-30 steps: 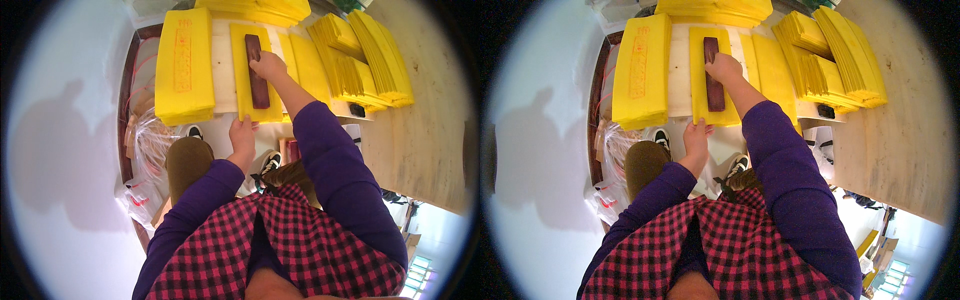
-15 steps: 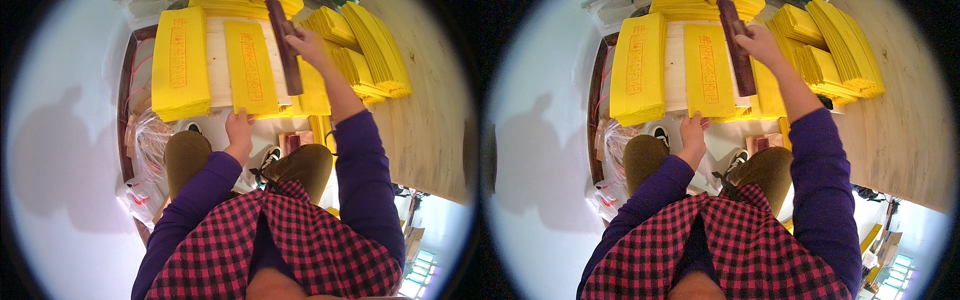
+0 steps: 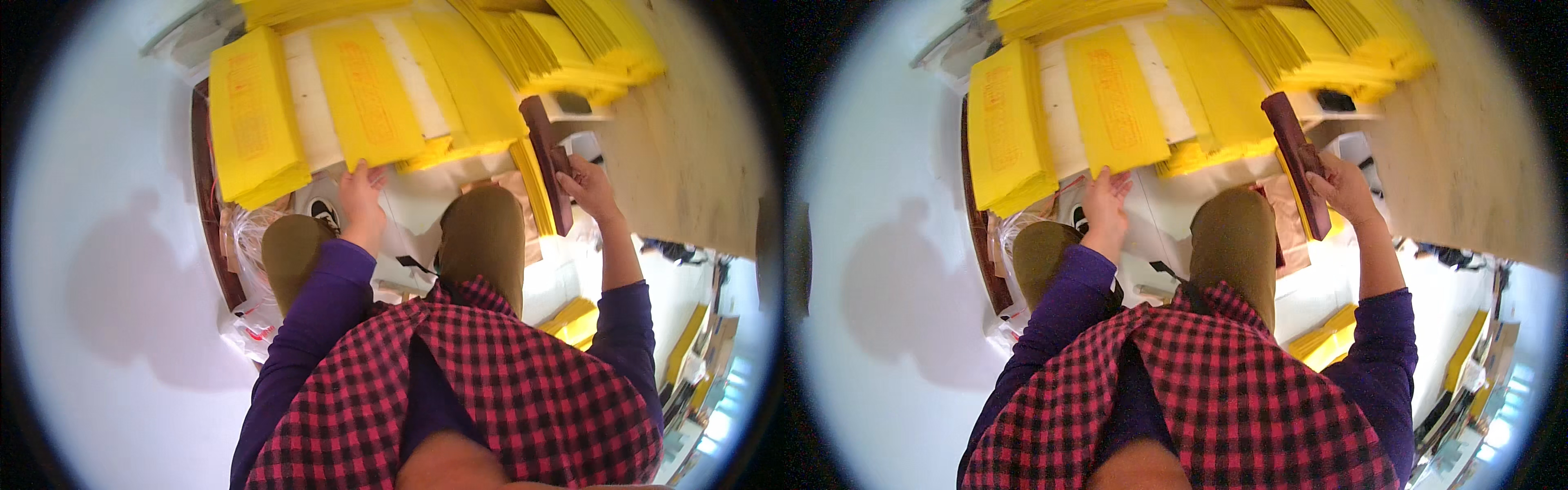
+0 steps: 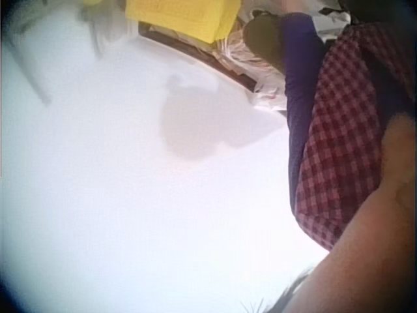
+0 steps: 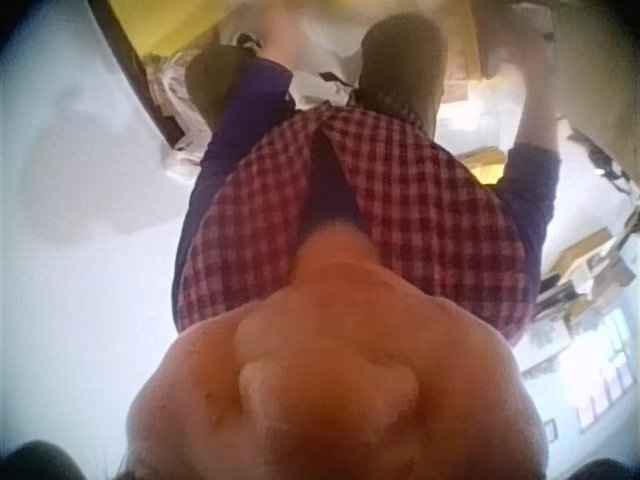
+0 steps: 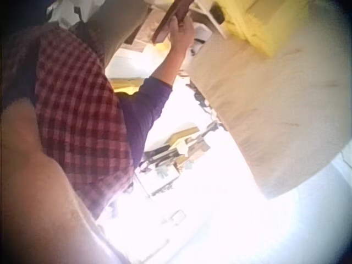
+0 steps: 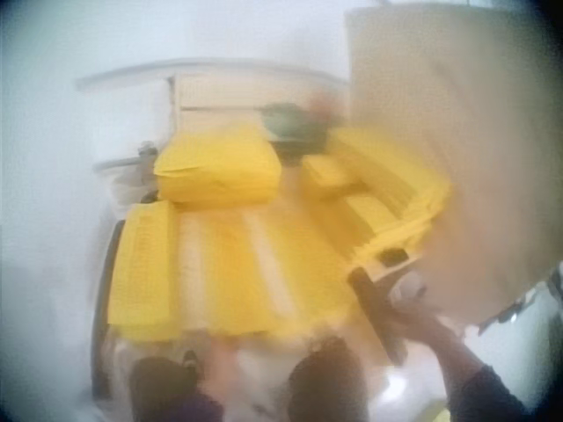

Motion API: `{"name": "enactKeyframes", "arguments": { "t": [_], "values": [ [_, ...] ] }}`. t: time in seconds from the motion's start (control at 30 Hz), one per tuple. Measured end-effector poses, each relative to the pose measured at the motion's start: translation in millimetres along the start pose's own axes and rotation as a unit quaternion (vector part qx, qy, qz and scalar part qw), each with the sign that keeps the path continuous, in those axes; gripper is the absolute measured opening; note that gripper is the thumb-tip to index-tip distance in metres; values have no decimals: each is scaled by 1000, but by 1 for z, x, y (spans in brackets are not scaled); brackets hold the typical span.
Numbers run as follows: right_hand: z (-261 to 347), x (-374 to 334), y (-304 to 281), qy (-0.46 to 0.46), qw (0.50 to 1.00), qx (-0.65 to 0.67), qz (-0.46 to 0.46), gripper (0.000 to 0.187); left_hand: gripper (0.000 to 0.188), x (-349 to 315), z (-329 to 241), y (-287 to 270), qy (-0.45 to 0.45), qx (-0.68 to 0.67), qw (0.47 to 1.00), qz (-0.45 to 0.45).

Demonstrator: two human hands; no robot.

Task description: The person repeatedly picks up yellow paper sheets from a pile, places them on a wooden table, and uses a dark rectangular tool to press or smooth each sheet before stacking them. The person continues this cycle throughout the clip.

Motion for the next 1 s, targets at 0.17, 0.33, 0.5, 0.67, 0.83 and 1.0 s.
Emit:
{"name": "enactKeyframes", "arguments": {
  "t": [0.17,0.33,0.5,0.67,0.83,1.0],
  "values": [
    [-110,-56,53,69,994,-82,33,26,17,6,0,-8,19,29,999,34],
    [-212,-69,122,176,979,-92,50,28,24,8,-2,-7,-6,50,998,48],
    [-278,-52,191,247,943,-151,166,29,35,-1,-10,-1,-14,54,998,31],
    [-315,-25,236,284,920,-171,207,29,30,-2,-22,0,-27,80,996,28],
    [-331,-4,261,296,920,-167,193,27,30,-1,-33,0,-10,106,992,61],
    [-351,1,282,305,919,-177,176,29,28,-1,-37,5,-3,131,991,40]
  ]
}}
Point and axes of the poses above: each hand's wrist, its own x-axis towards the middle knuckle, its own y-axis out of the palm, z = x × y, the point moved 7 cm from there along x, towards the middle knuckle, and after that the axes turned 6 degrees about z, right-handed, at the moved point
